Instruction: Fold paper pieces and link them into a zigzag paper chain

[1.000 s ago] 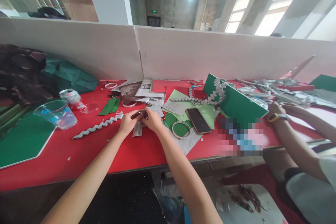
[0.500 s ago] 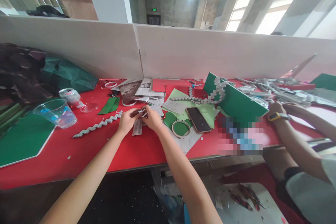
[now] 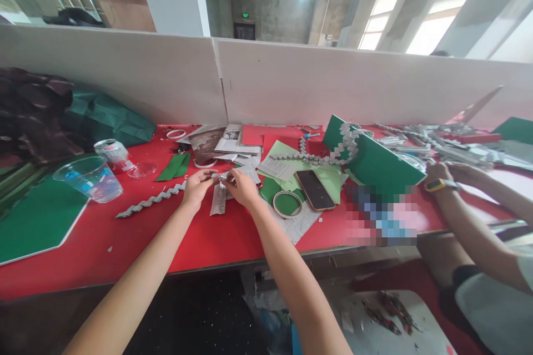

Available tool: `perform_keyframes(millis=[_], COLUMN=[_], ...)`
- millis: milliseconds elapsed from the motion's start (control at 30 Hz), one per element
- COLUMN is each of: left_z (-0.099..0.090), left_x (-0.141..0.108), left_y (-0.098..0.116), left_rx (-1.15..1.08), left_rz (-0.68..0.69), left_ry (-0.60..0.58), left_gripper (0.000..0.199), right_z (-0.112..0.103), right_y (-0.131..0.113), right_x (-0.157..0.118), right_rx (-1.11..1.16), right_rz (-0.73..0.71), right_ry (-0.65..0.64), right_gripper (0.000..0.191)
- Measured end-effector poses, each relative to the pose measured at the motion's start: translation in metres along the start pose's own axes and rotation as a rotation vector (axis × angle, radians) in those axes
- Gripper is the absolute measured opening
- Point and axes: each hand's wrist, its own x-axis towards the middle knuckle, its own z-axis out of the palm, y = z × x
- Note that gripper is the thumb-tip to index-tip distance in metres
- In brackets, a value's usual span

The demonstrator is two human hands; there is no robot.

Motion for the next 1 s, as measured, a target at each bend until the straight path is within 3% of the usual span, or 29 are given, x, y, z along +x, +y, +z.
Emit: perform_keyframes(millis=[233, 433, 633, 833, 1000], left_z=[0.001, -0.001, -0.001, 0.002, 0.005], left_x=[-0.001, -0.001, -0.001, -0.002, -0.007], left_y=[-0.003, -0.005, -0.003, -0.002, 0.004], left_rx=[0.178, 0.204, 0.199, 0.115, -0.038], left_rz=[0.055, 0.103, 0.114, 0.067, -0.026], left_ry=[-0.097, -0.147, -0.139, -0.158, -0.325], left_gripper=[0.030, 0.026, 0.022, 0.029, 0.052], right_z=[0.002, -0.001, -0.001, 0.003, 0.003], right_y=[0.002, -0.009, -0.011, -0.002, 0.005], right_x=[0.002, 0.001, 0.001, 0.001, 0.004], right_rx=[0.080, 0.368, 0.445, 0.325, 0.219], right_rz=[0.001, 0.040, 0.060, 0.054, 0.098], right_ry=[0.047, -0.066, -0.091, -0.010, 0.105], right_gripper=[0.012, 0.018, 0.014, 0.025, 0.021])
